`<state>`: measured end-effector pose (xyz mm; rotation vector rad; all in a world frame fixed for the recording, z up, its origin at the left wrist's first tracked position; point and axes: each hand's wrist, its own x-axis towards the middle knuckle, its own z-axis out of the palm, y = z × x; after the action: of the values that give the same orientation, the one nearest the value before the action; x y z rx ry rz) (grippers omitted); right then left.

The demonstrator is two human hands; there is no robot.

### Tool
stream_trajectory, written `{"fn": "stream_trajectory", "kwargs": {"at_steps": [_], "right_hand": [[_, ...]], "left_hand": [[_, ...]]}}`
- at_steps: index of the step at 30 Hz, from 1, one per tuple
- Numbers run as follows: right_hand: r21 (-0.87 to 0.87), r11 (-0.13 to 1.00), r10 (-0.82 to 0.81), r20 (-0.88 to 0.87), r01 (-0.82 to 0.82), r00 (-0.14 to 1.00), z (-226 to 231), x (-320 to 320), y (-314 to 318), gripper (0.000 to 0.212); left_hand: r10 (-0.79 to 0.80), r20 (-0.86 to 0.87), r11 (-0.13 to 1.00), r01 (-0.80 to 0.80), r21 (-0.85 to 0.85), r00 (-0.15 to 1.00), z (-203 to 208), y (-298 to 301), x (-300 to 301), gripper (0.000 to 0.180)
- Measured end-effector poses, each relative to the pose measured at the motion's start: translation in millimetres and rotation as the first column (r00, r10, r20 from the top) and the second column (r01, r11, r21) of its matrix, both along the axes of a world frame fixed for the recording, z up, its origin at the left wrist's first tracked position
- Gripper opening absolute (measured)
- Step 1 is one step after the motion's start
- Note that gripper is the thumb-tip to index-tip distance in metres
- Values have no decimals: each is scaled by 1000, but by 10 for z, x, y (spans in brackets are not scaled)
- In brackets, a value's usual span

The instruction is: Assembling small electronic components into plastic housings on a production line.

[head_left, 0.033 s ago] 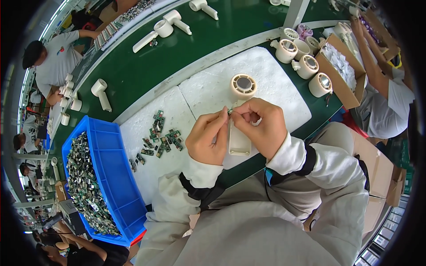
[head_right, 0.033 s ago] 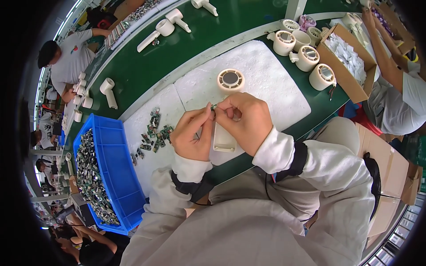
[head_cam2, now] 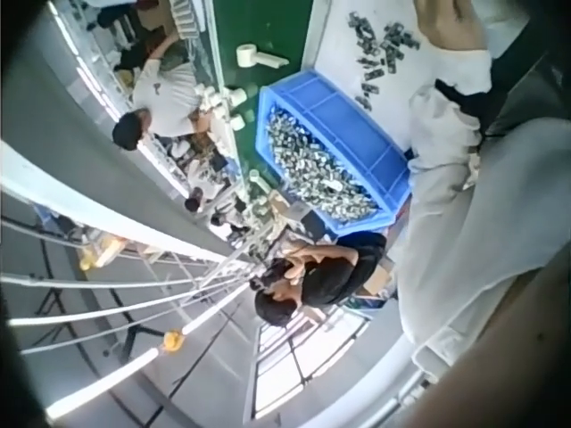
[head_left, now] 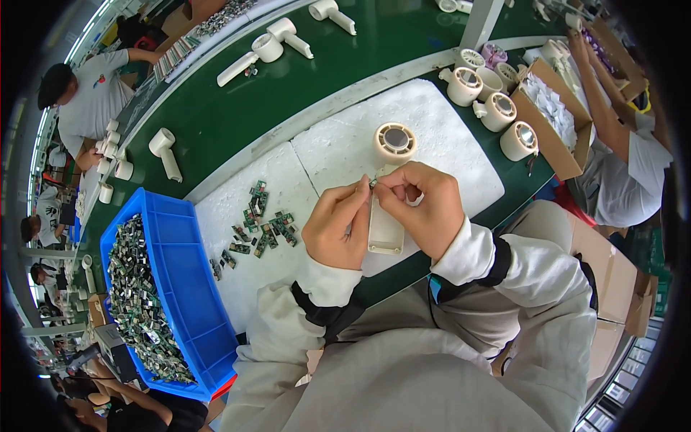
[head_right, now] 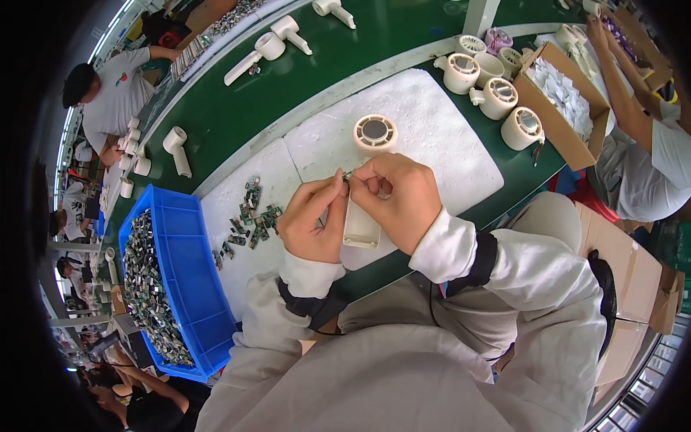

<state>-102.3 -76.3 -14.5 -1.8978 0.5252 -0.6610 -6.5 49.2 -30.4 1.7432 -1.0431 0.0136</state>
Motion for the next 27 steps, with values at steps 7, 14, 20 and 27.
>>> {"fn": "stream_trajectory", "kwargs": {"at_steps": [7,14,20,27], "right_hand": [[-422,861,244,-151,-285,958,87,-59,-96,59],[-600,703,143,-406,-382,902,72,362,-371,86],[-793,602,-448,-429,-89,785,31,1717,-1722,82],[-785,599,-621,-333,156,709,-363,2569,-2647,59]], "left_hand": [[-19,-124,999,23,33,992,-87,28,150,28],[232,278,964,-258,63,932,203,363,744,24],[358,452,816,-509,273,817,-177,529,953,25],[341,313,847,-434,308,886,-81,445,937,21]]}}
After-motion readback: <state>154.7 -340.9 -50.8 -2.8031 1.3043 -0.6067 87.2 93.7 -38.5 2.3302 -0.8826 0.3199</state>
